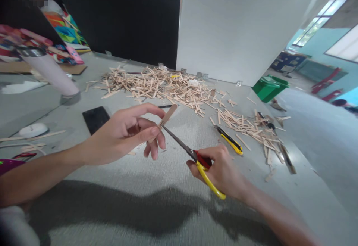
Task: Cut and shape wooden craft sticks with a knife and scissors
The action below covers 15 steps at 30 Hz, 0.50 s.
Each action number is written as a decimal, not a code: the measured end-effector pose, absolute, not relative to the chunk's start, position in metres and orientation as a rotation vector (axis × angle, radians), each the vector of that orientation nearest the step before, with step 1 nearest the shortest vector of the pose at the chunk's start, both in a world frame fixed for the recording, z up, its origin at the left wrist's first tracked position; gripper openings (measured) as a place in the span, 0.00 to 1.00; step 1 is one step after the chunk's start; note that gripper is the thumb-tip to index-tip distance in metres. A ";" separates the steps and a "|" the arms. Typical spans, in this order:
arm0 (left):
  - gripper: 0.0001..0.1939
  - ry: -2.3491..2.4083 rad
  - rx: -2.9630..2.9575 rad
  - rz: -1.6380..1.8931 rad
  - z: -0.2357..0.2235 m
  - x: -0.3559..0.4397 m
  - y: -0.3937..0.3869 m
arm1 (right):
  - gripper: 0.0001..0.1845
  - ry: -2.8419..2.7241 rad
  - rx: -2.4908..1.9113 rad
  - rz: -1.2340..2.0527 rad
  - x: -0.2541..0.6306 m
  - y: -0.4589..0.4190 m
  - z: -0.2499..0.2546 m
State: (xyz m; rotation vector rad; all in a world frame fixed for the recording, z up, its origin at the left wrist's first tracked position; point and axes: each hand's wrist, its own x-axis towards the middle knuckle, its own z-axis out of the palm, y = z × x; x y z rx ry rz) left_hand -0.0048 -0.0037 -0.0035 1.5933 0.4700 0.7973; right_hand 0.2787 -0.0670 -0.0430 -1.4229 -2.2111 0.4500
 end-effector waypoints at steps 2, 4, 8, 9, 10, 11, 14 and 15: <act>0.09 0.471 1.596 0.800 -0.003 -0.005 -0.004 | 0.24 -2.210 -1.427 0.449 0.279 -0.067 -0.044; 0.09 0.471 1.596 0.801 -0.003 -0.004 -0.004 | 0.24 -2.211 -1.432 0.454 0.279 -0.067 -0.044; 0.09 0.461 1.592 0.798 -0.003 -0.003 -0.004 | 0.24 -2.207 -1.428 0.477 0.279 -0.066 -0.044; 0.09 0.460 1.590 0.796 -0.004 -0.003 -0.004 | 0.24 -2.209 -1.424 0.484 0.279 -0.066 -0.043; 0.09 0.458 1.585 0.792 -0.004 -0.003 -0.004 | 0.24 -2.213 -1.420 0.490 0.279 -0.066 -0.043; 0.09 0.457 1.578 0.782 -0.004 -0.003 -0.004 | 0.24 -2.215 -1.416 0.492 0.278 -0.066 -0.044; 0.09 0.454 1.559 0.745 -0.003 -0.003 -0.003 | 0.25 -2.215 -1.405 0.465 0.279 -0.066 -0.047; 0.10 0.445 1.550 0.734 -0.003 -0.003 -0.002 | 0.25 -2.212 -1.398 0.450 0.279 -0.067 -0.048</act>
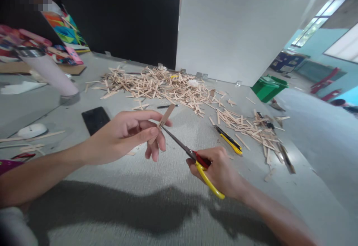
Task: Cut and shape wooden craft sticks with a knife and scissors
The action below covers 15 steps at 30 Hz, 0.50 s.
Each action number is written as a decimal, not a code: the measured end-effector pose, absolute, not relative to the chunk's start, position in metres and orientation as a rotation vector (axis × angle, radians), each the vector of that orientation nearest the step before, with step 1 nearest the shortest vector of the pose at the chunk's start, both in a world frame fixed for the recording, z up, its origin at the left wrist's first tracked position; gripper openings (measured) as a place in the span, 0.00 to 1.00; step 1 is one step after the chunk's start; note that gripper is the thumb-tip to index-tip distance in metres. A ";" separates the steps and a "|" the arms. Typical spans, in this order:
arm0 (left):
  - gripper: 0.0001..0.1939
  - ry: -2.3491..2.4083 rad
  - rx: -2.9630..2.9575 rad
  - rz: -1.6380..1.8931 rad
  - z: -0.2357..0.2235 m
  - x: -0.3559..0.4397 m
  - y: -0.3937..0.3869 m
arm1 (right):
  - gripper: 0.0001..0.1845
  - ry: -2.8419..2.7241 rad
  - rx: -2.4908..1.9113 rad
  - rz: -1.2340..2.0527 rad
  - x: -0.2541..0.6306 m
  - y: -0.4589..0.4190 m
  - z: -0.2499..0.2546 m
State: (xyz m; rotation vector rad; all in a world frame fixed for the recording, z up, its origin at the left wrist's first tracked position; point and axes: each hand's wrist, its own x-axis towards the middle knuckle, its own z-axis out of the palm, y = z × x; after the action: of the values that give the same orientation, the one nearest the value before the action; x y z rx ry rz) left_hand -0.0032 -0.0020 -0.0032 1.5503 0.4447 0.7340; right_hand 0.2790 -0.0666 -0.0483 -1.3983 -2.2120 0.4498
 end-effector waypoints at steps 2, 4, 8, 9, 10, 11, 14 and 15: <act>0.09 0.407 1.526 0.722 -0.004 -0.003 0.000 | 0.24 -2.210 -1.366 0.438 0.280 -0.067 -0.052; 0.09 0.334 1.484 0.712 -0.007 -0.002 0.002 | 0.24 -2.212 -1.312 0.457 0.281 -0.067 -0.056; 0.08 0.148 1.392 0.682 -0.016 0.003 0.006 | 0.25 -2.202 -1.193 0.475 0.280 -0.066 -0.061; 0.08 0.112 1.369 0.673 -0.018 0.004 0.007 | 0.25 -2.202 -1.175 0.481 0.280 -0.065 -0.062; 0.08 0.082 1.348 0.664 -0.020 0.005 0.008 | 0.25 -2.203 -1.166 0.497 0.279 -0.064 -0.062; 0.08 0.058 1.331 0.657 -0.022 0.006 0.008 | 0.26 -2.207 -1.164 0.530 0.279 -0.063 -0.063; 0.09 0.053 1.311 0.654 -0.026 0.008 0.010 | 0.27 -2.204 -1.190 0.711 0.280 -0.061 -0.064; 0.09 0.062 1.313 0.661 -0.027 0.009 0.011 | 0.27 -2.198 -1.195 0.789 0.280 -0.061 -0.065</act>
State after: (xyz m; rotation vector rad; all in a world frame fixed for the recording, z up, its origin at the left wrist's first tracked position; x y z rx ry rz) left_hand 0.0086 0.0108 -0.0268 1.3130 0.0625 0.6609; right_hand 0.2804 -0.0606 -0.0648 -1.1948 -2.1985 0.7889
